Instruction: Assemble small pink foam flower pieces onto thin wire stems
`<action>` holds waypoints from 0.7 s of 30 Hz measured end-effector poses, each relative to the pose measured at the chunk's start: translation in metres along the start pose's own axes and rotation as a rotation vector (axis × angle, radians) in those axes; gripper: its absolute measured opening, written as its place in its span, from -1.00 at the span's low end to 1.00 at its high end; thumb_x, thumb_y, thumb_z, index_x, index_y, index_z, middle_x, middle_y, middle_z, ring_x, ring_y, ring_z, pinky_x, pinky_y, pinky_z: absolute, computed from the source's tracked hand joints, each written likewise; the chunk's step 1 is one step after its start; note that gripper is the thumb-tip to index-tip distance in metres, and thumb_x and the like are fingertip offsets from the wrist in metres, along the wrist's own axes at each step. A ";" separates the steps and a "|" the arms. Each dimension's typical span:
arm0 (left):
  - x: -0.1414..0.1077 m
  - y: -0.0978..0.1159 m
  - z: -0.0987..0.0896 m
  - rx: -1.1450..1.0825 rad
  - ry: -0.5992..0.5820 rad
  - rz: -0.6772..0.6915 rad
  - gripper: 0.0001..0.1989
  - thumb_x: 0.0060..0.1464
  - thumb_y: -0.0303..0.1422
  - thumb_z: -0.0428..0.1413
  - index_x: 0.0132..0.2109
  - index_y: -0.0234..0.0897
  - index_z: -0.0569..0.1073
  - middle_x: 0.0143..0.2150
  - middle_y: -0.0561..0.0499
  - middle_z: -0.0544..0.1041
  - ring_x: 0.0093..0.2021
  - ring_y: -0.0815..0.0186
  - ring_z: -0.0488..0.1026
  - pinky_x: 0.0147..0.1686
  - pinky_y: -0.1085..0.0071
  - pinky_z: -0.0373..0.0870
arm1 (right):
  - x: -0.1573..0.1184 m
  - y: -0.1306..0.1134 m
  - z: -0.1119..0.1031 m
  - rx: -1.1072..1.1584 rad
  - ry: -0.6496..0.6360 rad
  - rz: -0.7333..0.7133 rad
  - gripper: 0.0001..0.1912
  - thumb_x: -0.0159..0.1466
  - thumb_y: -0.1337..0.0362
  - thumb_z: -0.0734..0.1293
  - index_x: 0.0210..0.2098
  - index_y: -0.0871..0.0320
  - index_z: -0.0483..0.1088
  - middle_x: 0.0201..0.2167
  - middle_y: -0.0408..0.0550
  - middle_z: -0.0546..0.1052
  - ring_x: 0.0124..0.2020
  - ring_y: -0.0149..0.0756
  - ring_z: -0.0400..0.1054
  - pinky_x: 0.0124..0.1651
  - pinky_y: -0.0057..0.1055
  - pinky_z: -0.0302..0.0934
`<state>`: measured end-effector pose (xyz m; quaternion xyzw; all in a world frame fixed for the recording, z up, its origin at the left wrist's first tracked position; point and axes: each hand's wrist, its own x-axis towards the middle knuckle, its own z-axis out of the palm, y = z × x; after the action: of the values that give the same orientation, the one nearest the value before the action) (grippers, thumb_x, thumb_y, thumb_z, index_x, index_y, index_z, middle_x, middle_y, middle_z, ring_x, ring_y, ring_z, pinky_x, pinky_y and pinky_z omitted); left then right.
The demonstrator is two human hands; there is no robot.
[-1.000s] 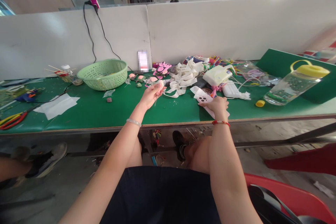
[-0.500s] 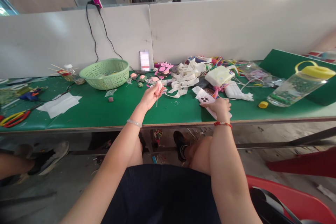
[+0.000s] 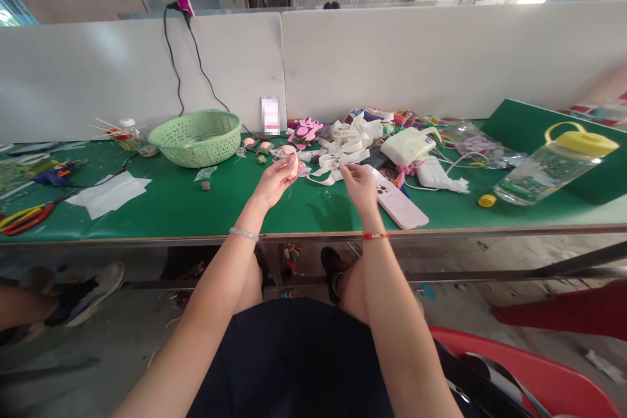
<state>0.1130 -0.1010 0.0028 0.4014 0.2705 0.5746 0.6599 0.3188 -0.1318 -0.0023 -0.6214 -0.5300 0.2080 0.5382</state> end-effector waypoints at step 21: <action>-0.008 0.010 -0.013 0.798 -0.080 -0.017 -0.83 0.15 -0.54 0.13 -0.41 -0.37 0.53 -0.55 0.03 0.54 -0.50 0.32 0.55 -0.39 0.40 0.51 | 0.009 -0.039 0.098 0.946 -0.377 0.137 -0.64 0.18 -0.05 0.43 -0.20 0.08 0.51 -0.25 -0.06 0.63 -0.11 -0.21 0.54 0.07 -0.24 0.42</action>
<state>0.0954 -0.1063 0.0036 0.6462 0.4498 0.4027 0.4669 0.2242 -0.0856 0.0024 -0.2950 -0.4238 0.5681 0.6408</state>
